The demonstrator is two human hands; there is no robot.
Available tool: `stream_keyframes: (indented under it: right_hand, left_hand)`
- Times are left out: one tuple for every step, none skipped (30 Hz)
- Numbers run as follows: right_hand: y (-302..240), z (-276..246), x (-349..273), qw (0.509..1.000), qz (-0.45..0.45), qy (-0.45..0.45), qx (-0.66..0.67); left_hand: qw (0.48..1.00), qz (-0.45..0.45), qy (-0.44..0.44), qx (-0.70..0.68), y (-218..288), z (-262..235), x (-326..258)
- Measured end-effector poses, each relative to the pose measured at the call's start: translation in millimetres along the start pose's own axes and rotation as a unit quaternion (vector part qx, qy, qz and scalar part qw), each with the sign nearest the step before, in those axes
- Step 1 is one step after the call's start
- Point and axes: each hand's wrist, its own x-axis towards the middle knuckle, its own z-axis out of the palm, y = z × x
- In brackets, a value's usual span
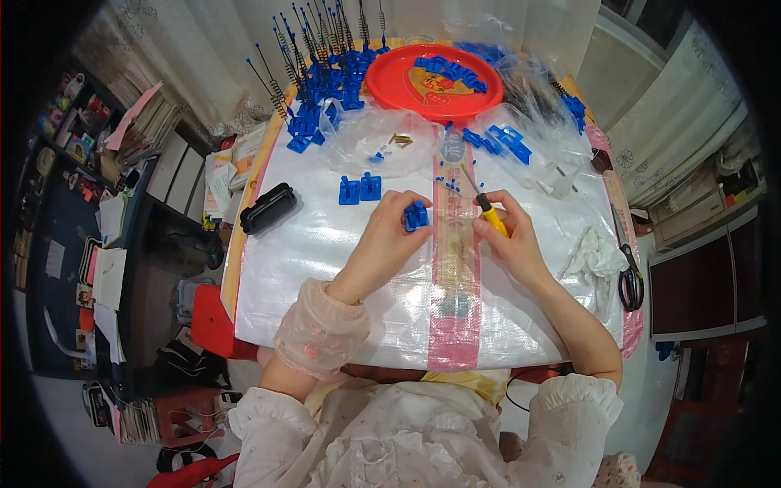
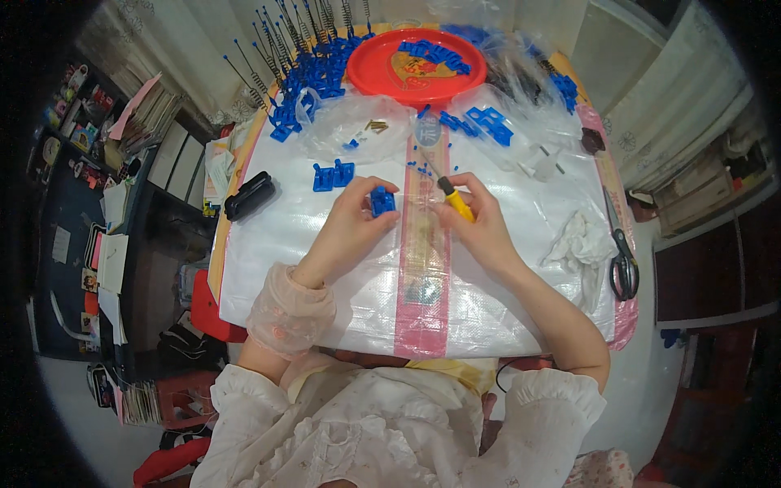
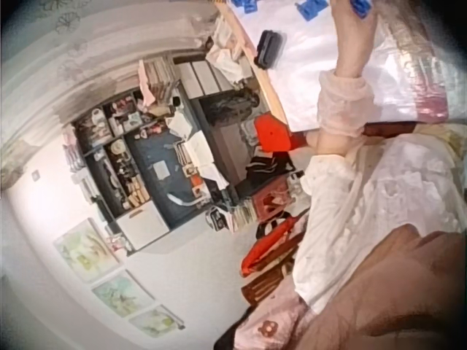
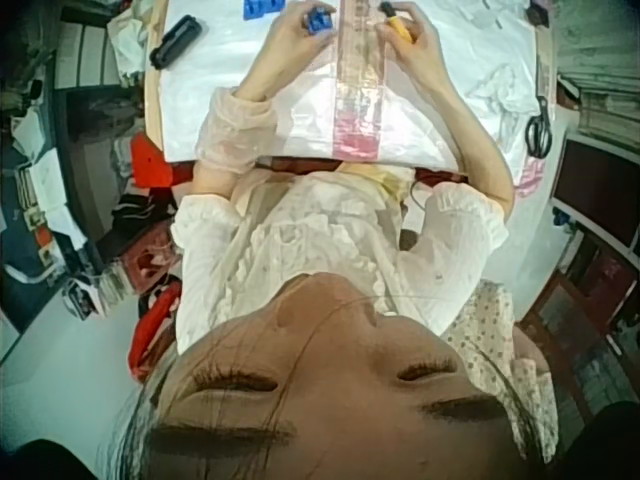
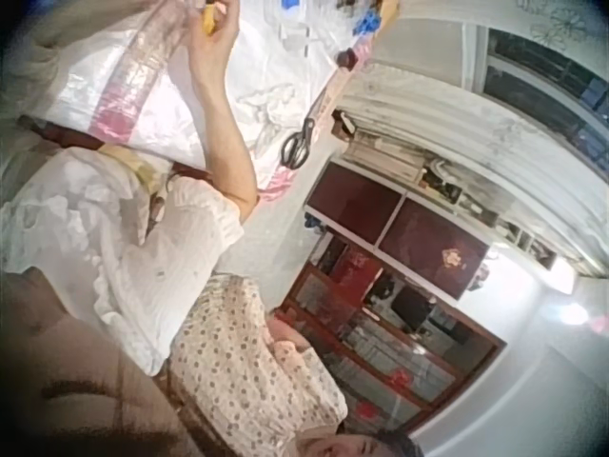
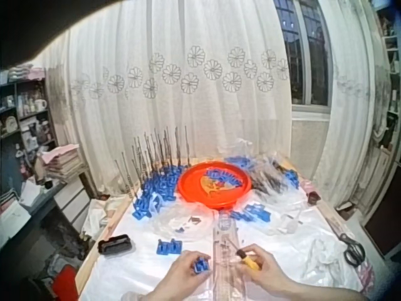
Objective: Assembling blue plastic components using a screwdriver at a workstation.
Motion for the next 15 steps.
stream_keyframes:
  right_hand:
    - [4,-3,2,1.0,-0.006,0.011,-0.009]
    - [6,-3,4,1.0,-0.014,0.02,-0.019]
    - [11,-3,6,0.999,-0.027,0.022,-0.021]
    - [15,-2,7,0.999,-0.039,0.025,-0.023]
    - [16,-1,8,0.998,-0.051,0.027,-0.026]
    - [16,0,7,0.997,-0.06,0.026,-0.035]
    - [16,2,5,0.996,-0.07,0.024,-0.044]
    - [15,4,4,0.995,-0.078,0.024,-0.051]
    - [14,5,3,0.993,-0.084,0.027,-0.072]
    - [11,5,2,0.991,-0.089,0.029,-0.093]
    - [10,6,1,0.988,-0.095,0.031,-0.114]
    - [11,5,1,0.99,-0.086,0.03,-0.103]
    - [13,4,2,0.992,-0.078,0.028,-0.092]
    - [14,4,3,0.994,-0.069,0.027,-0.081]
    - [13,4,2,0.996,-0.056,0.025,-0.067]
  left_hand:
    - [0.999,0.016,0.025,0.019,3,-1,0]
    - [0.999,0.031,0.018,0.04,1,-3,0]
    - [0.997,0.045,0.011,0.06,-5,-4,2]
    - [0.995,0.06,0.003,0.081,-9,-5,3]
    - [0.994,0.062,0.006,0.089,-12,-4,3]
    - [0.993,0.065,0.009,0.096,-13,-3,3]
    - [0.992,0.068,0.011,0.104,-14,-2,4]
    - [0.997,0.038,0.003,0.069,-11,-2,5]
    - [0.999,0.009,-0.005,0.033,-6,-2,6]
    - [1.0,-0.021,-0.013,-0.002,-3,-2,7]
    - [0.995,-0.058,-0.019,-0.08,-2,-2,7]
    - [0.983,-0.095,-0.026,-0.157,-2,-2,7]
    - [0.963,-0.132,-0.032,-0.233,-3,-2,8]
    - [0.951,-0.13,-0.041,-0.278,-7,-1,9]
    - [0.937,-0.127,-0.049,-0.323,-12,1,11]
